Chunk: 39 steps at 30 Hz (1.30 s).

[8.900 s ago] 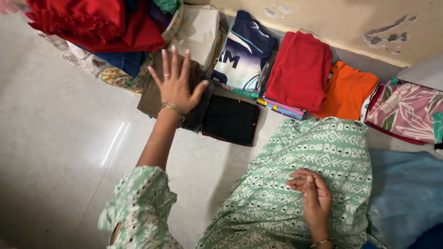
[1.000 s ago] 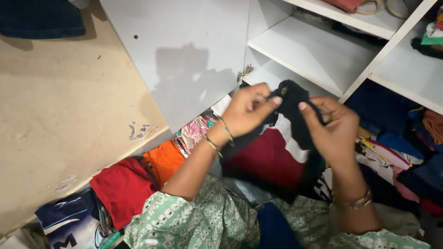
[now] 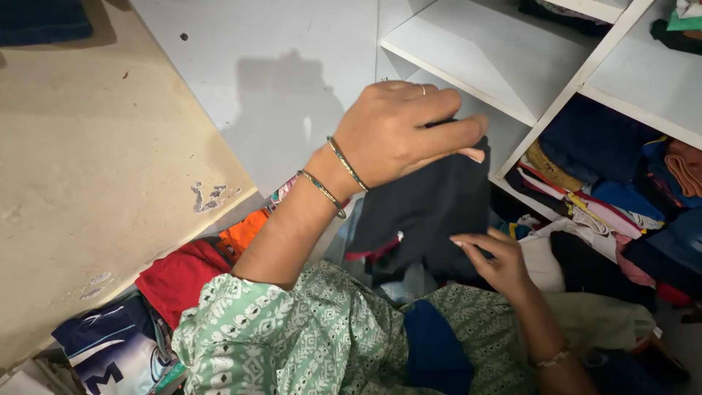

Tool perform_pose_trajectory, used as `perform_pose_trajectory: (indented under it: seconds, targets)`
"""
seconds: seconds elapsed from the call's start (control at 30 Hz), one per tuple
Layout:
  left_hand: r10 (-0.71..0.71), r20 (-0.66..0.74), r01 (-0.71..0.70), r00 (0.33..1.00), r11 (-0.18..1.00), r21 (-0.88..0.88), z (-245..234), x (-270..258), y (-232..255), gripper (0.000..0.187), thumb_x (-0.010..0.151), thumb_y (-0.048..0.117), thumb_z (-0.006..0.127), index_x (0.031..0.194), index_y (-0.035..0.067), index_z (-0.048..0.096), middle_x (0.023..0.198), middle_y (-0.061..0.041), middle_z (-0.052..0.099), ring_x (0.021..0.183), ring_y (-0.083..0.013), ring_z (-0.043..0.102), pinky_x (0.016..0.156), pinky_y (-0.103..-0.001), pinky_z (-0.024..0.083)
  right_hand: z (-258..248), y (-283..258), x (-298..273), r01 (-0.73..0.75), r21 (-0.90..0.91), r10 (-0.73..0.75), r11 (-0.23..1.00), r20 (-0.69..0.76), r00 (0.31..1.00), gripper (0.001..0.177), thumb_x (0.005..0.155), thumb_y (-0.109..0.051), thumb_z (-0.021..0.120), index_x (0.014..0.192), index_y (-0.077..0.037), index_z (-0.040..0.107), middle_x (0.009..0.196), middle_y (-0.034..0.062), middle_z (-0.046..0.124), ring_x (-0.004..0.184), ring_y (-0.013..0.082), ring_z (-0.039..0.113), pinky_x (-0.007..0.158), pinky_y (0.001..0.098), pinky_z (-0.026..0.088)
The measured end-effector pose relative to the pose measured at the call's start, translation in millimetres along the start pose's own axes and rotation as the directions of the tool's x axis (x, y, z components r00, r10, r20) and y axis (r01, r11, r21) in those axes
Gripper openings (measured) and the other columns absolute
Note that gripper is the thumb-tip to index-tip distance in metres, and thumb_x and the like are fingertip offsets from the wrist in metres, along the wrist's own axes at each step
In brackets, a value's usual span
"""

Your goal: The person picks up, unfolds, and refolds various garments including a black-and-red shirt, blue shorts, and a white t-shirt, before placing them back into a closet shelf.

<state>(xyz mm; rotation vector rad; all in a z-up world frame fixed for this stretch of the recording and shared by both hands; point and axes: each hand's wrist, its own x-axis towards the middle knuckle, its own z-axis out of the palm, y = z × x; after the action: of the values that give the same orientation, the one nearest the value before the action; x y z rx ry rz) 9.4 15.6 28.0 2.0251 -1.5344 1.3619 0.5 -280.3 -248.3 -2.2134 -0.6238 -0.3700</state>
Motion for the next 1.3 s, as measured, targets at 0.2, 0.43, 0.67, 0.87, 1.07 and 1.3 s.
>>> perform_pose_trajectory:
  seconds: [0.2,0.43,0.67,0.87,1.07,1.3]
  targets:
    - [0.061,0.057,-0.071,0.996,0.977,0.201,-5.6,-4.6,-0.8,0.022,0.101,0.035,0.075,0.111,0.018,0.066,0.087,0.001,0.052,0.075,-0.0155,0.059,0.066,-0.032,0.047,41.8,33.5,-4.1,-0.027,-0.186,0.029,0.982,0.010,1.000,0.048,0.086,-0.025,0.080,0.128,-0.006,0.069,0.123,0.0228,0.066,0.118,0.0358,0.055,0.092,0.0422,0.050]
    - [0.100,0.057,-0.110,0.993,0.966,0.235,-4.7,-9.6,-4.3,0.023,0.100,0.037,0.073,0.111,0.018,0.066,0.087,0.002,0.052,0.075,-0.0145,0.058,0.066,-0.031,0.046,88.6,23.5,4.3,-0.328,0.140,0.312,0.934,0.126,0.942,0.108,0.065,-0.026,0.093,0.156,-0.004,0.039,0.120,0.0192,0.062,0.133,0.0263,0.046,0.064,0.0373,0.053]
    - [0.065,0.051,-0.077,0.997,0.961,0.265,-3.9,-20.0,-10.5,0.024,0.099,0.036,0.074,0.111,0.017,0.067,0.088,0.002,0.053,0.077,-0.0141,0.059,0.069,-0.031,0.049,142.1,40.3,-22.8,-0.138,0.543,0.174,0.828,-0.015,0.985,0.015,0.085,-0.006,0.084,0.082,-0.003,0.070,0.086,0.0028,0.060,0.076,0.0106,0.060,0.066,0.0265,0.049]
    - [-0.183,0.056,0.169,0.981,0.965,0.199,-21.0,-48.8,-41.5,0.030,0.100,0.038,0.080,0.104,0.012,0.066,0.092,-0.004,0.061,0.085,-0.0251,0.065,0.075,-0.038,0.052,80.3,80.0,-30.5,-0.181,0.415,0.258,0.892,-0.138,0.956,0.017,0.090,-0.013,0.079,0.079,-0.010,0.066,0.079,0.0002,0.060,0.069,0.0076,0.054,0.063,0.0245,0.046]
    - [-0.536,0.089,0.544,0.839,0.823,-0.167,-38.6,-73.0,-61.7,0.030,0.099,0.028,0.083,0.105,0.004,0.066,0.094,-0.010,0.066,0.086,-0.0269,0.065,0.078,-0.033,0.053,-70.6,118.1,-7.1,-0.105,0.350,0.275,0.931,-0.482,0.832,0.012,0.106,-0.002,0.077,0.110,-0.004,0.066,0.100,0.0028,0.071,0.089,0.0066,0.067,0.084,0.0214,0.053]
    - [-0.515,0.563,0.758,0.647,0.513,-0.402,-63.4,-70.5,-57.9,0.033,0.082,0.019,0.089,0.102,0.000,0.070,0.087,-0.002,0.069,0.082,-0.0077,0.062,0.076,-0.028,0.051,-142.8,106.6,8.7,-0.011,0.128,0.062,0.992,-0.398,0.915,0.016,0.111,0.013,0.071,0.109,0.002,0.060,0.111,0.0078,0.066,0.100,0.0093,0.064,0.098,0.0222,0.055]
